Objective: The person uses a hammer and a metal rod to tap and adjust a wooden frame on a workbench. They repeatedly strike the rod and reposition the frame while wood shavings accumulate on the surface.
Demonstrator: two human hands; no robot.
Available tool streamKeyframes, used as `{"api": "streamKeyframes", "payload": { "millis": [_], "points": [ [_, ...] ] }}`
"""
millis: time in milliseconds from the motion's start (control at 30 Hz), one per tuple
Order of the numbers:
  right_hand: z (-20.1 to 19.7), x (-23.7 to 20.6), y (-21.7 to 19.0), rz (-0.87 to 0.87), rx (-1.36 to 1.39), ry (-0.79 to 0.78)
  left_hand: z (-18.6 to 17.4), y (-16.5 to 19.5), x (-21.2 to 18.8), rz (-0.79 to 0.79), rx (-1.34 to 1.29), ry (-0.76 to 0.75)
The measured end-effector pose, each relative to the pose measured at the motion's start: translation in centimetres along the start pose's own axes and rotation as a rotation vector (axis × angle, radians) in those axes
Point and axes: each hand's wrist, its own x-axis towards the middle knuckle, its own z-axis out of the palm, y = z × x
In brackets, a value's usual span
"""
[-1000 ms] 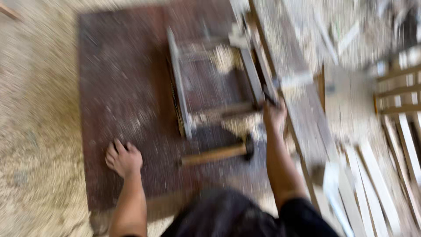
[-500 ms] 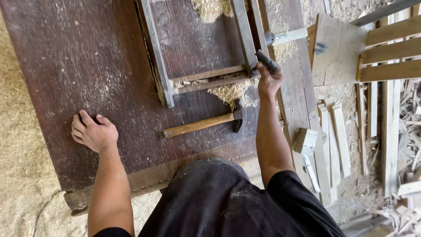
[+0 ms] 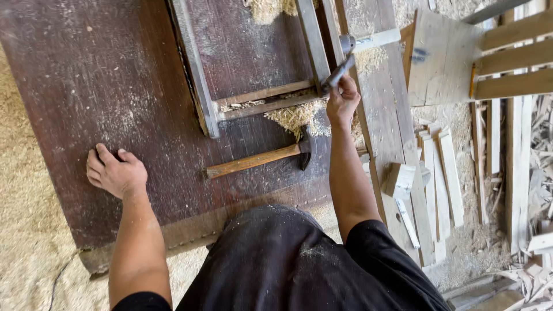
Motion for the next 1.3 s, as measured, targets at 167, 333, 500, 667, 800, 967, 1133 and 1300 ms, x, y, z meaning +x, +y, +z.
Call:
{"api": "streamKeyframes", "payload": {
  "millis": [167,333,500,667,800,967,1133,1300],
  "points": [
    [-1.4,-0.4,0.0,0.053,0.483,-0.254,0.2,-0.5,-0.3,0.010,0.011,0.008],
    [0.4,-0.6,1.3,-0.099,-0.117,0.102,0.3,-0.4,0.0,-0.016,-0.009,-0.007],
    [-1.1,1.4,1.0,-0.054,0.225,-0.163,0.4,-0.5,0.1,0.010,0.025,-0.011],
    [0.8,0.4,0.0,0.104,0.247,0.049,0.5,-0.8,-0.2,0.009,0.001,-0.043],
    [1.6,0.4,0.2,0.039,0.374,0.013,0.6,-0.8,0.0,-0.003,0.037,-0.037],
    [-0.2,0.7,-1.1,-0.037,0.541,-0.192,0.6,-0.6,0.2,-0.005,0.018,-0.010],
    [1.2,0.1,-1.3,-0.025,-0.129,0.160,0.5,-0.6,0.1,0.006,0.010,-0.023],
    [-0.6,1.1,-0.3,0.083,0.193,-0.077,0.5,-0.6,0.2,-0.012,0.015,-0.035]
  ]
}}
